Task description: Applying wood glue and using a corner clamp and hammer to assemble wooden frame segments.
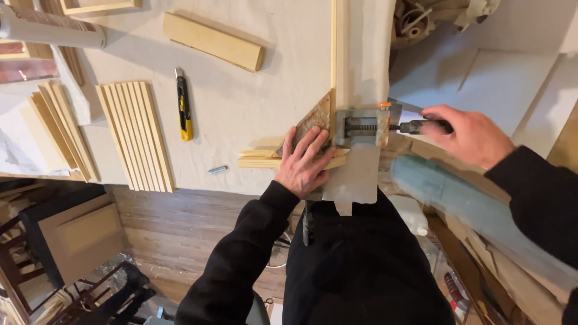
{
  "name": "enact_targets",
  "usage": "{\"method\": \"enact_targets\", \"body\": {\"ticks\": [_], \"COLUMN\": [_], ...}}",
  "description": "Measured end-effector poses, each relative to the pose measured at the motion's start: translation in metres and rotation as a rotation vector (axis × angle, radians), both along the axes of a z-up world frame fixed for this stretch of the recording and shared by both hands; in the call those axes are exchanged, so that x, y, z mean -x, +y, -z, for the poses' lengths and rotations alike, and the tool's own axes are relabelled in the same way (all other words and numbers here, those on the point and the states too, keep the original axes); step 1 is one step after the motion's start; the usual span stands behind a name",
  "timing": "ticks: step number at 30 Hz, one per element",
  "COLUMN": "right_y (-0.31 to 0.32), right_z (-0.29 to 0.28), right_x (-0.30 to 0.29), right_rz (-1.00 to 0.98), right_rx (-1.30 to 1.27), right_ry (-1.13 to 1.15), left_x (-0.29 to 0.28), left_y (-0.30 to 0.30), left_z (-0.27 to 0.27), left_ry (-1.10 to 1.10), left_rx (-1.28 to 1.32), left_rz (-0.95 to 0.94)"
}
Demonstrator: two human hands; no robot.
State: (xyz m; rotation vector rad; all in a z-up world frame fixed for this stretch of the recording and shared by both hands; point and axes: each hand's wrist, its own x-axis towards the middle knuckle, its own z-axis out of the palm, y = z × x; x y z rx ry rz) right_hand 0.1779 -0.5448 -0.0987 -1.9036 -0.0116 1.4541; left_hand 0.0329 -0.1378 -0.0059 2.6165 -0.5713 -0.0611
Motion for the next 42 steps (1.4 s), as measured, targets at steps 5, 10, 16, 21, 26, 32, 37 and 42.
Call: {"method": "enact_targets", "body": {"ticks": [5,10,16,21,26,32,37,42], "right_y": [0.008,0.010,-0.002,-0.022,0.036,0.081,0.093,0.112], "right_z": [-0.059,-0.056,-0.018,0.029,-0.081,-0.088,-0.056,-0.069], "right_x": [0.012,0.009,0.008,0.014,-0.006,0.027,0.006,-0.016], "right_rz": [-0.543,-0.465,-0.215,0.238,0.259,-0.473,-0.585,-0.615], "right_rx": [-0.152,-0.137,-0.107,-0.285,-0.032,0.024,0.240,0.315], "right_ry": [-1.383,-1.090,-0.613,0.124,0.145,-1.405,-1.079,-0.758], "left_x": [0.009,0.011,0.010,0.008,0.007,0.008,0.008,0.007], "left_y": [-0.001,-0.003,-0.004,-0.004,-0.004,-0.006,-0.006,0.000], "left_z": [0.001,-0.001,0.000,-0.003,-0.002,-0.009,-0.007,-0.004], "left_ry": [-0.021,-0.001,-0.013,-0.020,-0.008,-0.009,-0.032,-0.045], "left_rx": [-0.052,-0.055,-0.062,-0.046,-0.033,-0.055,-0.055,-0.033], "left_rz": [-0.006,-0.015,-0.019,-0.012,-0.019,-0.043,-0.035,-0.021]}}
